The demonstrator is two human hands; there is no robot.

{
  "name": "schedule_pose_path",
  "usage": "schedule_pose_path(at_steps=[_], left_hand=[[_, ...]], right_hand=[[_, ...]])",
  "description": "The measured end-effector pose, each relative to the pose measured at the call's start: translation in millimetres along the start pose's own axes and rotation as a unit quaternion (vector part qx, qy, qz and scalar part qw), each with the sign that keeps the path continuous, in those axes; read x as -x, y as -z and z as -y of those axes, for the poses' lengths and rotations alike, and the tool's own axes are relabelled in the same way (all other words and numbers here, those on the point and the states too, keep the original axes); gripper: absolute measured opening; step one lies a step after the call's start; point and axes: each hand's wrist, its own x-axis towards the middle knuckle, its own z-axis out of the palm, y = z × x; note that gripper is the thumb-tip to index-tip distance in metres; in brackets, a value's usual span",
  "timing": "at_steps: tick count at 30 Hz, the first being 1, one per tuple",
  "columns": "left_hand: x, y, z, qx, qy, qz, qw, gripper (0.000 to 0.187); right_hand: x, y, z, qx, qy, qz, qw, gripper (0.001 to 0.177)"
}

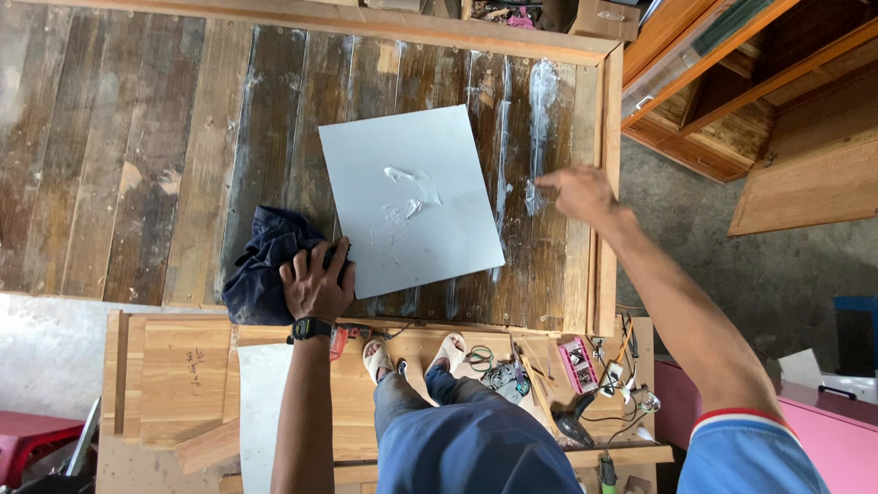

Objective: The person applies white filler paste to the gaps in a wooden tabletop using a putty knife, while holding a cloth in their other hand.

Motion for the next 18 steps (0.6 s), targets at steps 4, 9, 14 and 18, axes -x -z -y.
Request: schedule_pose_path(at_steps=[4, 9, 14, 18], left_hand=[[7.9, -3.0, 0.9, 0.005, 0.002, 0.014, 1.0, 0.042], [1.7, -4.8, -0.1, 0.008, 0.002, 0.014, 1.0, 0.042], [4.4, -10.8, 1.1, 0.005, 0.005, -0.035, 0.999, 0.043], [-4.1, 0.2, 0.7, -0.012, 0.006, -0.027, 1.0, 0.045]], right_hand=[[26.0, 22.7, 12.7, -0.011, 0.021, 0.106, 0.994, 0.038], [-7.4, 58.7, -1.2, -0.116, -0.058, 0.063, 0.99, 0.025], [-117.5, 42.7, -58.3, -0.111, -0.192, -0.215, 0.951, 0.026], [-165.5, 53.3, -54.9, -0.055, -0.187, -0.196, 0.961, 0.028]])
